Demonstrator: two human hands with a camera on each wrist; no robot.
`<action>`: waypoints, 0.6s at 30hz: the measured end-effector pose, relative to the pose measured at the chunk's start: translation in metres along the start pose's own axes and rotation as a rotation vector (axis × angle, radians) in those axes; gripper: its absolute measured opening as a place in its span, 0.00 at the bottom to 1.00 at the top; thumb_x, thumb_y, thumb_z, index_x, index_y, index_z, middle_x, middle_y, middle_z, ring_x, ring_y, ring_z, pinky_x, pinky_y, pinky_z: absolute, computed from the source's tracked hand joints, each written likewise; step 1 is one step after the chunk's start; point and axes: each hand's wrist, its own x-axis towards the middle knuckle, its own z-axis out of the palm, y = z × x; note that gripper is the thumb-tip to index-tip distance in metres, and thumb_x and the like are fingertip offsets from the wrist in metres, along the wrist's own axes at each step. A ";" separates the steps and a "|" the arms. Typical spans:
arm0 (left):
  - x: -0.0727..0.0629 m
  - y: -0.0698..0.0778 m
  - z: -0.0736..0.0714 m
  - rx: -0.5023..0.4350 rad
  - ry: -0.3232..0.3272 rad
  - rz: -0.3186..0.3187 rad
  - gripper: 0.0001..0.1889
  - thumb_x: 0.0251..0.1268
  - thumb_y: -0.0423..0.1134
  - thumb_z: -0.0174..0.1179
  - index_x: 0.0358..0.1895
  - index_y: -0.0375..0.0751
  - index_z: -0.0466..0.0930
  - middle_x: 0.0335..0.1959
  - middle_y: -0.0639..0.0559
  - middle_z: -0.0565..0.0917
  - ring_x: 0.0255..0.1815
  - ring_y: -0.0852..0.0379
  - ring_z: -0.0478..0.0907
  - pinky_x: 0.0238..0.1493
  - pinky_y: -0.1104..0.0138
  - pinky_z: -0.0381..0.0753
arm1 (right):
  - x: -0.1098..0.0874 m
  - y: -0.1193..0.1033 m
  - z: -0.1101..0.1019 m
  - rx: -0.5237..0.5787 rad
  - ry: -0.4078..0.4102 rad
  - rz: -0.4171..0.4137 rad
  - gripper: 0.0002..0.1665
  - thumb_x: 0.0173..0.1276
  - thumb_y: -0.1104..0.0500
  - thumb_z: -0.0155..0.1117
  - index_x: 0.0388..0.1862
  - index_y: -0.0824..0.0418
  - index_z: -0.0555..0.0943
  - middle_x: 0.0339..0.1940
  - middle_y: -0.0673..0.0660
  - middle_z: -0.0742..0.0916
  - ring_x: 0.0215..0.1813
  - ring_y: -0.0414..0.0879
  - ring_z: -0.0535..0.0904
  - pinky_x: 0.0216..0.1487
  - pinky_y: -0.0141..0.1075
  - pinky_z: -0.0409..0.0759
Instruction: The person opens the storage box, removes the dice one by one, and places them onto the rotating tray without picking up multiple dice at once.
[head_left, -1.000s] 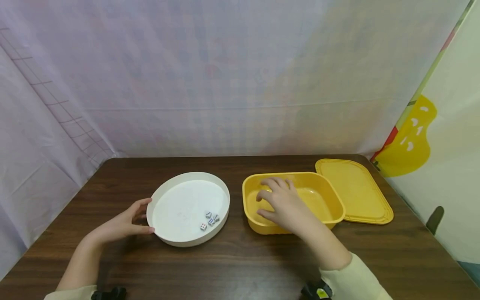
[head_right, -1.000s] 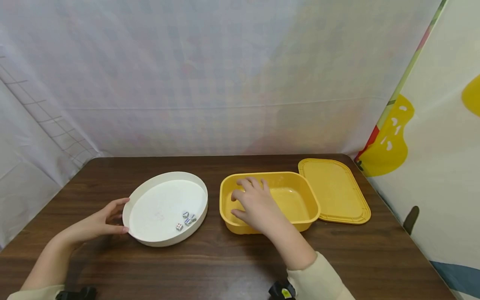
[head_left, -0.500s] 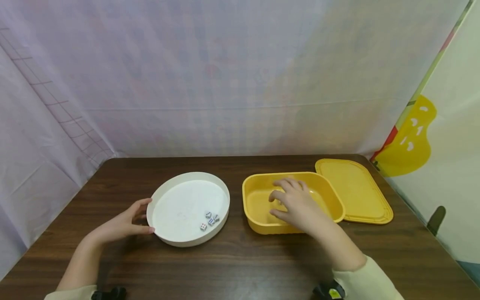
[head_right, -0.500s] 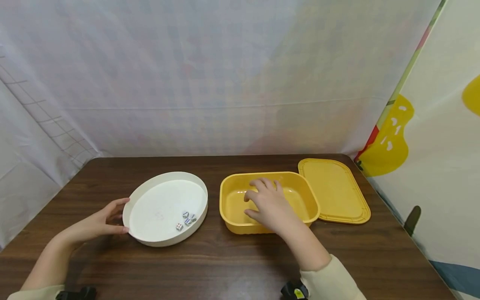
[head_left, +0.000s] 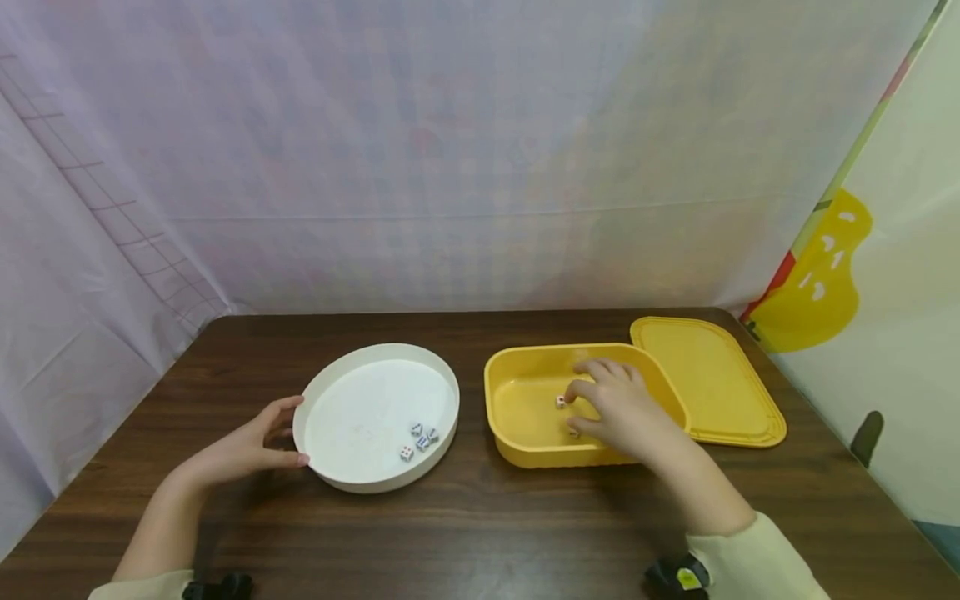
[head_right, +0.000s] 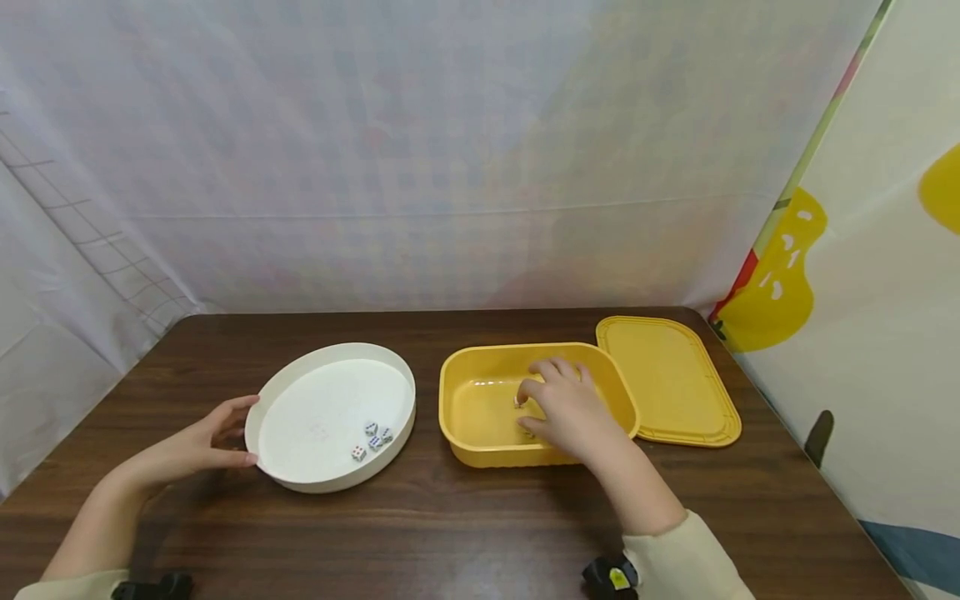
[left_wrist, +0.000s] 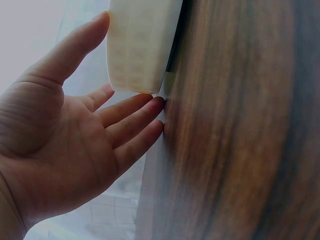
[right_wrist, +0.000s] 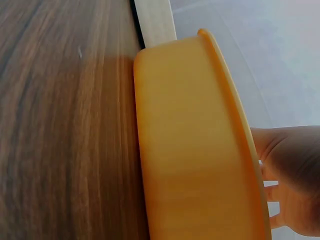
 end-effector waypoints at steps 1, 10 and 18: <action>0.000 0.000 0.000 -0.001 -0.001 -0.002 0.48 0.58 0.37 0.67 0.72 0.27 0.40 0.67 0.23 0.52 0.65 0.25 0.56 0.57 0.44 0.66 | 0.000 0.001 0.000 0.000 -0.004 0.003 0.13 0.57 0.52 0.74 0.38 0.54 0.84 0.60 0.65 0.76 0.62 0.65 0.65 0.57 0.64 0.58; 0.000 0.001 0.000 0.006 0.005 0.005 0.48 0.58 0.37 0.67 0.71 0.26 0.41 0.67 0.23 0.53 0.64 0.25 0.57 0.57 0.44 0.66 | 0.000 0.007 0.005 -0.002 -0.026 0.027 0.13 0.56 0.52 0.74 0.38 0.54 0.84 0.59 0.64 0.77 0.62 0.65 0.65 0.57 0.64 0.58; 0.000 0.000 0.001 0.002 0.001 0.007 0.48 0.59 0.37 0.66 0.71 0.26 0.40 0.66 0.22 0.53 0.65 0.25 0.56 0.57 0.44 0.66 | 0.000 0.010 0.006 0.012 -0.051 0.049 0.14 0.55 0.52 0.75 0.38 0.54 0.84 0.58 0.64 0.77 0.62 0.66 0.65 0.57 0.64 0.58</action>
